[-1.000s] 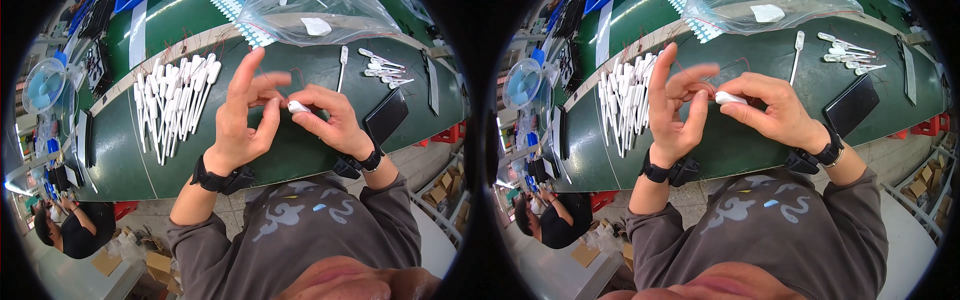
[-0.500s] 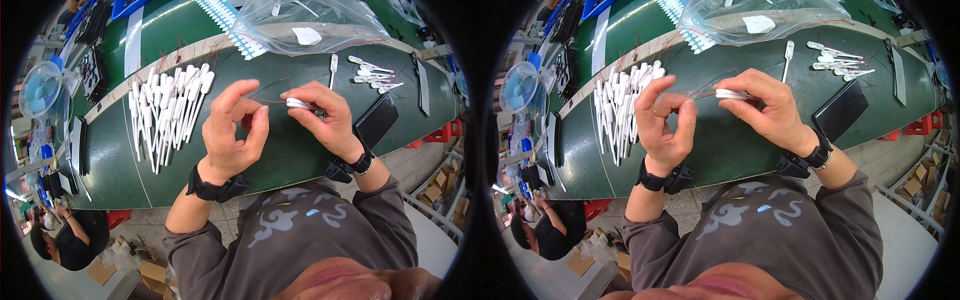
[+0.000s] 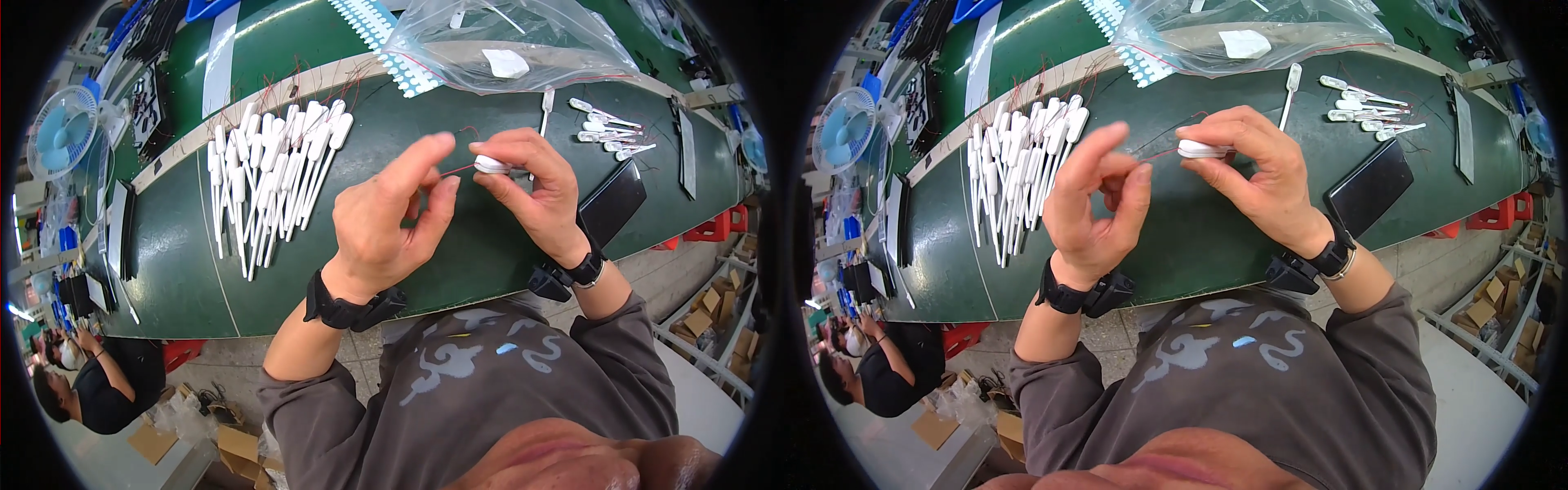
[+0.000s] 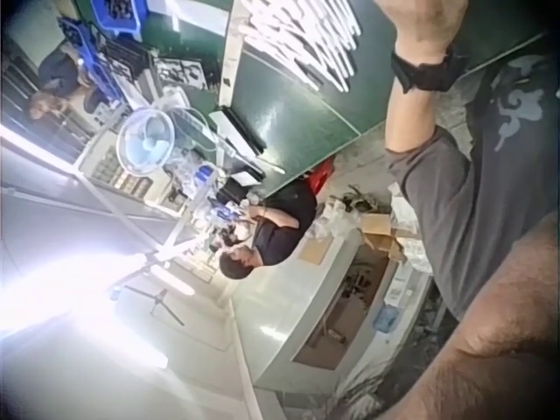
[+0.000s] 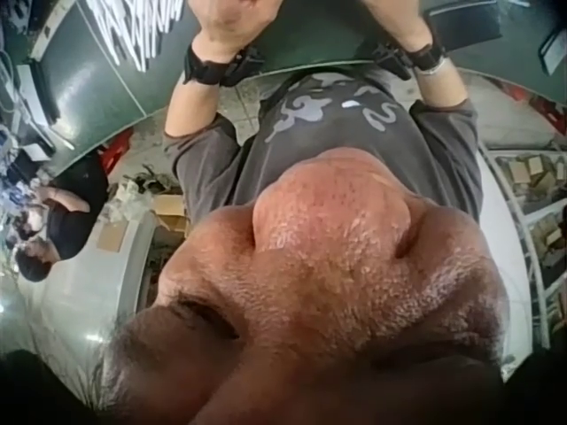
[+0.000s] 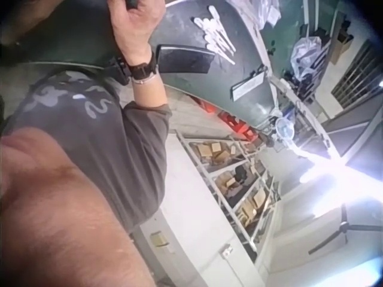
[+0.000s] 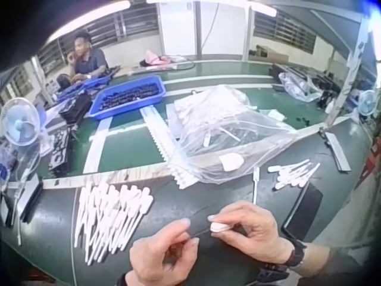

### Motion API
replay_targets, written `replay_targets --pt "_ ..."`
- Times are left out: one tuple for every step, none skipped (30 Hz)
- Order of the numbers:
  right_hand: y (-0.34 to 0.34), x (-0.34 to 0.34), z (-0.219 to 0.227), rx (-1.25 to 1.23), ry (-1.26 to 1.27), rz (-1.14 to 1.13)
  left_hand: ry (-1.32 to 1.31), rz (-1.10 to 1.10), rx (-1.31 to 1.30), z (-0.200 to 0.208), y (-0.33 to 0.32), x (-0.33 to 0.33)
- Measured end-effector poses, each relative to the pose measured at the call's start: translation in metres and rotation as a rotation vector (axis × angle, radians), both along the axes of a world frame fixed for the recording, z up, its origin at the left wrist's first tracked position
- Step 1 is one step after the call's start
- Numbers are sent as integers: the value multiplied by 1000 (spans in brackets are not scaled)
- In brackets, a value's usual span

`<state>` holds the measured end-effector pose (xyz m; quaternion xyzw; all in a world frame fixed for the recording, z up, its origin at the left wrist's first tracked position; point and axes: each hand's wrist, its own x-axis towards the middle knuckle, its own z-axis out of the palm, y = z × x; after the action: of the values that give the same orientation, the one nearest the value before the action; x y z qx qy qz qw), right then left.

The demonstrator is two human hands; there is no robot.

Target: The person assembles electronic components by picking up a white plastic housing and threading thin wires through it. They then fit a long white plastic strip into the housing, pressing the components together before setting the unit down.

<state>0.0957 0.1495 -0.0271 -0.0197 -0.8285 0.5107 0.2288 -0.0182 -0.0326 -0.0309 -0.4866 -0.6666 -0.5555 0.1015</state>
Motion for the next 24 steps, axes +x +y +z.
replay_targets --pt "0 0 -1 1 -1 1 -1 1 1 0 2 0" --pt "1 -1 -2 10 21 -8 -18 24 93 0 5 -2" --pt "1 -1 -3 20 42 -17 -34 47 185 0 9 -4" --pt "2 0 -3 28 64 -29 -51 66 277 0 11 -5" --pt "2 0 -3 28 63 -31 -52 65 277 1 9 -5" --pt "2 0 -3 27 60 -36 -51 54 247 3 4 -3" --pt "2 0 -3 25 57 -42 -50 44 217 5 -1 -3" --pt "2 1 -3 24 53 -49 -50 32 187 6 -3 -3" --pt "2 1 -3 24 53 -47 -50 35 187 8 -5 -4" --pt "2 0 -4 37 59 -33 90 59 115 10 -5 -6" --pt "2 0 -4 50 65 -20 229 84 42 11 -5 -7" --pt "3 0 -5 63 71 -7 368 108 -32 11 -5 -9" --pt "2 0 -5 62 70 -5 366 109 -33 9 -2 -10" --pt "2 0 -6 58 70 2 331 112 -11 6 2 -10" --pt "2 0 -7 53 71 9 296 115 12 3 7 -10" --pt "2 0 -7 49 72 16 262 118 34 0 9 -9" --pt "1 0 -7 48 70 19 260 120 33 0 9 -7" --pt "1 -1 -7 58 69 24 234 83 6 -1 9 -5" --pt "1 -1 -6 69 68 27 208 43 -20 -1 8 -3" --pt "1 -1 -5 79 68 31 182 4 -46 -1 8 -2" --pt "1 -2 -4 79 67 31 181 4 -47 -1 8 -1" --pt "1 -2 -3 74 39 35 157 14 -60 -1 7 -1" --pt "0 -2 -2 69 11 38 133 23 -74 0 7 -1" --pt "0 -2 -2 65 -16 42 110 32 -88 0 7 -1"
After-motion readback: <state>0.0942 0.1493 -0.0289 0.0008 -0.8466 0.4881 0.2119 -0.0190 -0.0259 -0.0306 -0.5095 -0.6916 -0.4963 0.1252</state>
